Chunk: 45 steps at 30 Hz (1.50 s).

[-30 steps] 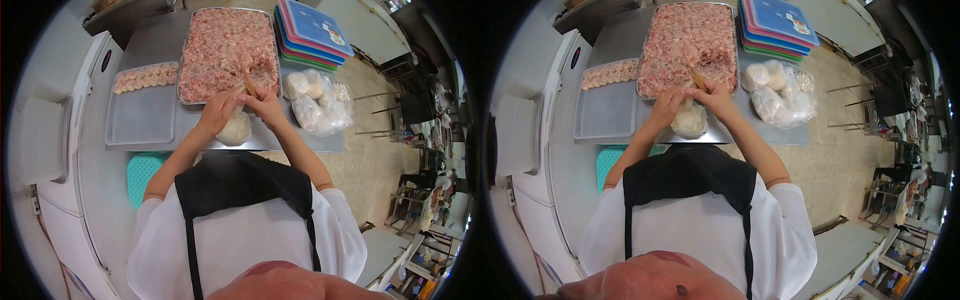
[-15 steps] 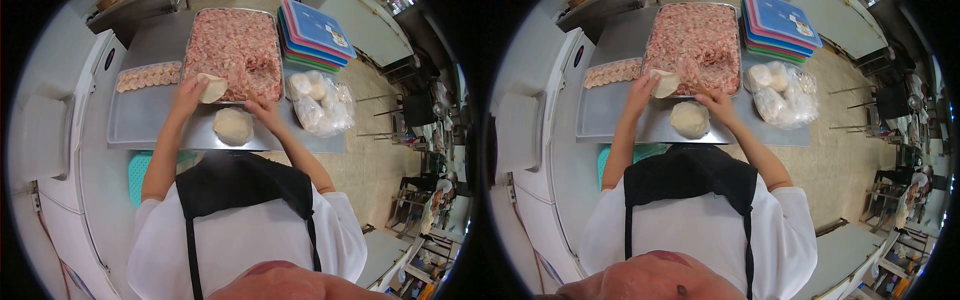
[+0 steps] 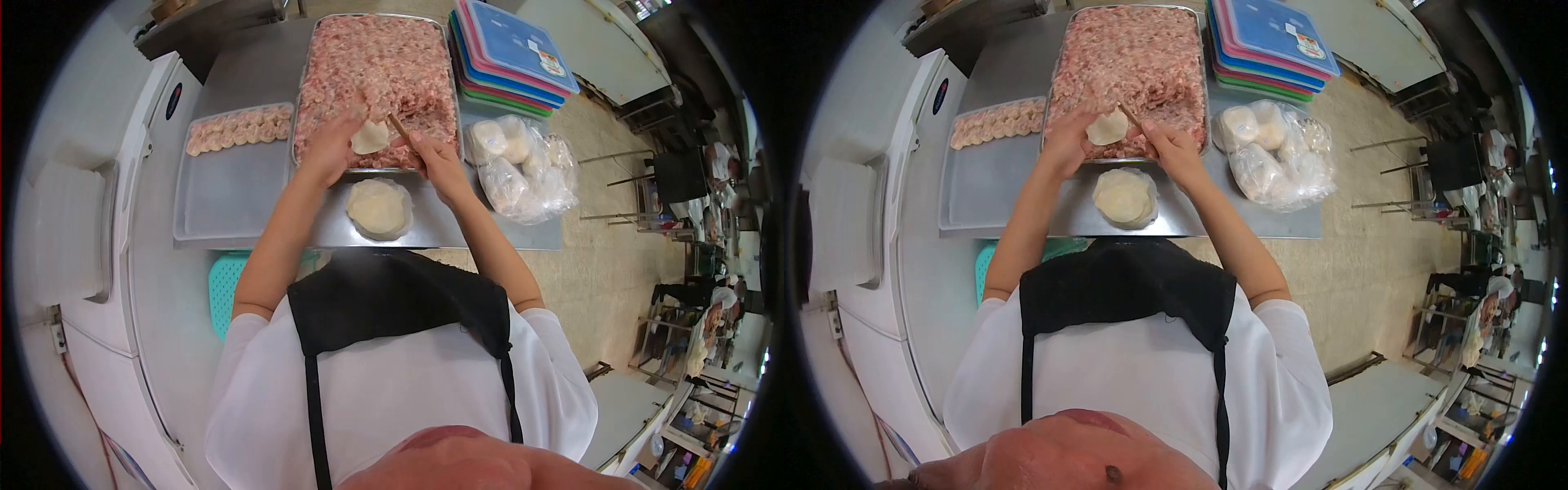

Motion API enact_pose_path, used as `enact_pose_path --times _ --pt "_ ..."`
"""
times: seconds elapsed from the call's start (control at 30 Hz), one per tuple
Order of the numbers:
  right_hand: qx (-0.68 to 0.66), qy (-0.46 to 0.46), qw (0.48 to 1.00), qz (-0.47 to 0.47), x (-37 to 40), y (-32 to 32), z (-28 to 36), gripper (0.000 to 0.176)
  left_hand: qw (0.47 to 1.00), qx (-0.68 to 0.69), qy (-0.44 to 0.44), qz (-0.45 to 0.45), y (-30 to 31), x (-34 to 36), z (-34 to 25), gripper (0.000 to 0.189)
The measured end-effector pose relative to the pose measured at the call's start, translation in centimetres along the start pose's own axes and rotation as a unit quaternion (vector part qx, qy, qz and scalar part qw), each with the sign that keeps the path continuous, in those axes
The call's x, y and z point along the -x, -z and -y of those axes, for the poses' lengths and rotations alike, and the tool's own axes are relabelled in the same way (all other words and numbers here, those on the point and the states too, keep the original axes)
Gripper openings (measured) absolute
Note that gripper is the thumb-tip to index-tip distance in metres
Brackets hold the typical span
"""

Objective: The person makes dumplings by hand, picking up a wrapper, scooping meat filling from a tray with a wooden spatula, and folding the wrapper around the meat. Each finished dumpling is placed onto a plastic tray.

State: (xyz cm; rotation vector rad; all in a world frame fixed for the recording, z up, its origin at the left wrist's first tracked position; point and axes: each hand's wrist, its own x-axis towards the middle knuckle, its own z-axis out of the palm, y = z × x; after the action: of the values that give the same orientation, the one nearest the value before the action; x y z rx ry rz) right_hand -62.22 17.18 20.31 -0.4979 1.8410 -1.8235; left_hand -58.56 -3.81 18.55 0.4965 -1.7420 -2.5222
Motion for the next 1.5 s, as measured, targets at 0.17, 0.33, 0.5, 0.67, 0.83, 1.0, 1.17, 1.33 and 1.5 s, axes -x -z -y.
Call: enact_pose_path --times 0.17,0.33,0.5,0.67,0.83,1.0,1.17,1.33,1.5 --pt "-0.012 -0.024 1.0 0.009 0.1 0.5 0.5 0.04 0.999 0.04 -0.034 0.0 -1.3 0.5 -1.9 0.038" --pt "0.138 0.016 0.99 -0.008 -0.7 0.5 -2.7 0.031 0.928 0.372 -0.023 0.003 -3.8 1.4 -4.2 0.049" --pt "0.546 0.156 0.823 0.012 1.1 3.6 3.5 0.023 0.895 0.439 -0.025 -0.08 -0.6 -2.0 0.6 0.063" --pt "0.582 0.177 0.793 0.007 1.5 2.6 4.0 0.02 0.903 0.418 -0.009 -0.102 -3.9 1.3 -3.1 0.069" --pt "0.678 0.148 0.72 0.023 2.8 2.9 9.4 0.023 0.918 0.39 -0.032 -0.059 -2.7 0.2 -2.3 0.074" --pt "0.545 0.264 0.795 0.042 1.2 3.2 6.7 0.025 0.893 0.441 -0.049 -0.071 -4.8 1.0 -4.2 0.064" --pt "0.327 0.089 0.938 0.067 1.0 6.9 8.4 0.032 0.98 0.135 -0.121 0.078 -3.3 2.5 -3.8 0.064" --pt "0.323 0.097 0.927 0.162 2.2 8.1 8.8 0.033 0.837 -0.401 -0.371 0.038 -4.2 2.9 -5.0 0.064" --pt "0.34 0.123 0.914 0.185 2.3 8.2 7.4 0.031 0.838 -0.436 -0.262 0.197 -3.9 3.1 -6.2 0.044"
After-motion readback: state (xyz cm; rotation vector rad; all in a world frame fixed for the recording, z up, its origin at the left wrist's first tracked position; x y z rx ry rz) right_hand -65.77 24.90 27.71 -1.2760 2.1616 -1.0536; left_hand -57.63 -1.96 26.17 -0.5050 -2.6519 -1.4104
